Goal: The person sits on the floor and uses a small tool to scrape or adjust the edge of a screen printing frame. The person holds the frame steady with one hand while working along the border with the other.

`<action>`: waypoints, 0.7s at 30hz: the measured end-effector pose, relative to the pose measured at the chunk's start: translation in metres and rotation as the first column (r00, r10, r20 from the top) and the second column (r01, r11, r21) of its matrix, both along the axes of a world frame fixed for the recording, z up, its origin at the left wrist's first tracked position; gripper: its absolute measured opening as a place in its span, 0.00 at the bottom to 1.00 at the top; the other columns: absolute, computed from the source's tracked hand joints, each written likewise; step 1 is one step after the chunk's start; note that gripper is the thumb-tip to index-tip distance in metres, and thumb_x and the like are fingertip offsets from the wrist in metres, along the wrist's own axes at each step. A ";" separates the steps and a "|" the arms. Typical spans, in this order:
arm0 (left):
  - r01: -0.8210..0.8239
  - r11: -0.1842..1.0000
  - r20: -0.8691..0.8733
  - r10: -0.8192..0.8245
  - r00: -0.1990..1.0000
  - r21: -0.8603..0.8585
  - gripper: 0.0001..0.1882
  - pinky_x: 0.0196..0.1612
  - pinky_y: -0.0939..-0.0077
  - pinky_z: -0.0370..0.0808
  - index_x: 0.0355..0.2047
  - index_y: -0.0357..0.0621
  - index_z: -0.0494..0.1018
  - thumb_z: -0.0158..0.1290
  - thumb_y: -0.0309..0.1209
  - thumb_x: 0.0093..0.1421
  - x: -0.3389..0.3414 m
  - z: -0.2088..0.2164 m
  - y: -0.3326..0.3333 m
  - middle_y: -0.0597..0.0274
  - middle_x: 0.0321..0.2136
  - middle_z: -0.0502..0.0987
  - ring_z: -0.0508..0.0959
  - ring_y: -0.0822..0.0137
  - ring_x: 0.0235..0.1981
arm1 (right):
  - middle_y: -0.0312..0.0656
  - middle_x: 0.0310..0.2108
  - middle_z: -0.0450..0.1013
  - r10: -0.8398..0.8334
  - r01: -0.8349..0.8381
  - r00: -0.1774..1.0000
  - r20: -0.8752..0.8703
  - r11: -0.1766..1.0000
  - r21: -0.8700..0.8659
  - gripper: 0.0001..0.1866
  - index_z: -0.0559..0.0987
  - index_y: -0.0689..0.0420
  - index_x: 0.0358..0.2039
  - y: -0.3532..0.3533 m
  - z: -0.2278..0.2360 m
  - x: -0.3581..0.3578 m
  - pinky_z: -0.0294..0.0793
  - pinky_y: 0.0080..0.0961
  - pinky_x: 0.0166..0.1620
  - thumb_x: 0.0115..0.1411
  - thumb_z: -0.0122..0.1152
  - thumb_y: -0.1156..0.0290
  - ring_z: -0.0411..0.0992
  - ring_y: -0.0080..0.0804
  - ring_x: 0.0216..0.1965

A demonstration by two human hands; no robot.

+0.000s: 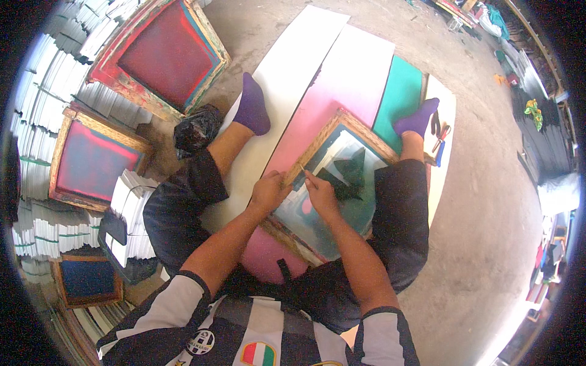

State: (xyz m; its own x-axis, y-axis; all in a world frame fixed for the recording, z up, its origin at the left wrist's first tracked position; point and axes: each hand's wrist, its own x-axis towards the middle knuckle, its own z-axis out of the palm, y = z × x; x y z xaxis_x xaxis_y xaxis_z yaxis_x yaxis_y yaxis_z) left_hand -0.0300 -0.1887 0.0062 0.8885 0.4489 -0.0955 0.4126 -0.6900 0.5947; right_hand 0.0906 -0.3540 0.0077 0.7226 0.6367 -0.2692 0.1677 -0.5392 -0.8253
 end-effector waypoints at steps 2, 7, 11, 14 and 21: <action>-0.019 0.999 -0.038 0.017 0.999 -0.038 0.25 0.47 0.55 0.79 0.52 0.42 0.79 0.66 0.41 0.56 0.002 0.003 -0.001 0.54 0.41 0.80 0.82 0.48 0.42 | 0.57 0.41 0.82 0.039 -0.036 0.998 0.046 0.997 -0.066 0.22 0.76 0.36 0.65 -0.006 -0.007 0.003 0.79 0.54 0.46 0.73 0.52 0.54 0.80 0.64 0.41; -0.037 0.998 0.017 0.038 0.999 -0.045 0.25 0.48 0.55 0.79 0.52 0.43 0.79 0.66 0.41 0.56 -0.004 -0.002 0.000 0.54 0.41 0.79 0.81 0.49 0.43 | 0.53 0.38 0.84 0.087 -0.037 0.984 0.154 0.954 -0.299 0.24 0.74 0.44 0.67 0.005 0.026 -0.004 0.80 0.51 0.44 0.72 0.56 0.58 0.83 0.56 0.39; -0.023 0.999 -0.010 0.022 1.000 -0.047 0.26 0.48 0.55 0.79 0.53 0.44 0.79 0.65 0.41 0.57 -0.003 0.001 0.000 0.54 0.41 0.79 0.81 0.49 0.43 | 0.49 0.38 0.84 -0.220 0.130 0.762 -0.610 0.973 -0.188 0.25 0.74 0.44 0.68 0.011 0.043 0.017 0.80 0.47 0.42 0.72 0.57 0.57 0.83 0.50 0.36; -0.029 0.998 -0.028 0.028 0.999 -0.048 0.26 0.47 0.55 0.79 0.54 0.44 0.78 0.65 0.41 0.57 -0.002 0.003 -0.001 0.54 0.41 0.79 0.81 0.49 0.42 | 0.47 0.37 0.84 -0.121 0.071 0.909 -0.400 0.988 -0.138 0.23 0.77 0.44 0.65 0.007 0.039 0.026 0.79 0.42 0.40 0.72 0.57 0.56 0.82 0.43 0.34; -0.014 0.999 -0.005 0.014 1.000 0.033 0.28 0.48 0.55 0.79 0.56 0.43 0.76 0.65 0.42 0.58 -0.003 -0.003 -0.001 0.53 0.43 0.79 0.81 0.48 0.43 | 0.51 0.41 0.83 0.125 -0.035 0.964 0.233 0.933 -0.357 0.20 0.78 0.33 0.63 0.002 0.051 0.009 0.79 0.51 0.46 0.73 0.51 0.55 0.80 0.58 0.41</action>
State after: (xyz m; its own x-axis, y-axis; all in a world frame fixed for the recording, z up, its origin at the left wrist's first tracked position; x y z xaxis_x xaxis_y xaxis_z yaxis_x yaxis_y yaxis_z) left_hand -0.0334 -0.1895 0.0034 0.8817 0.4641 -0.0851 0.4251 -0.7032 0.5699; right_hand 0.1000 -0.3520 0.0592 0.7451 0.5942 -0.3028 0.3970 -0.7600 -0.5146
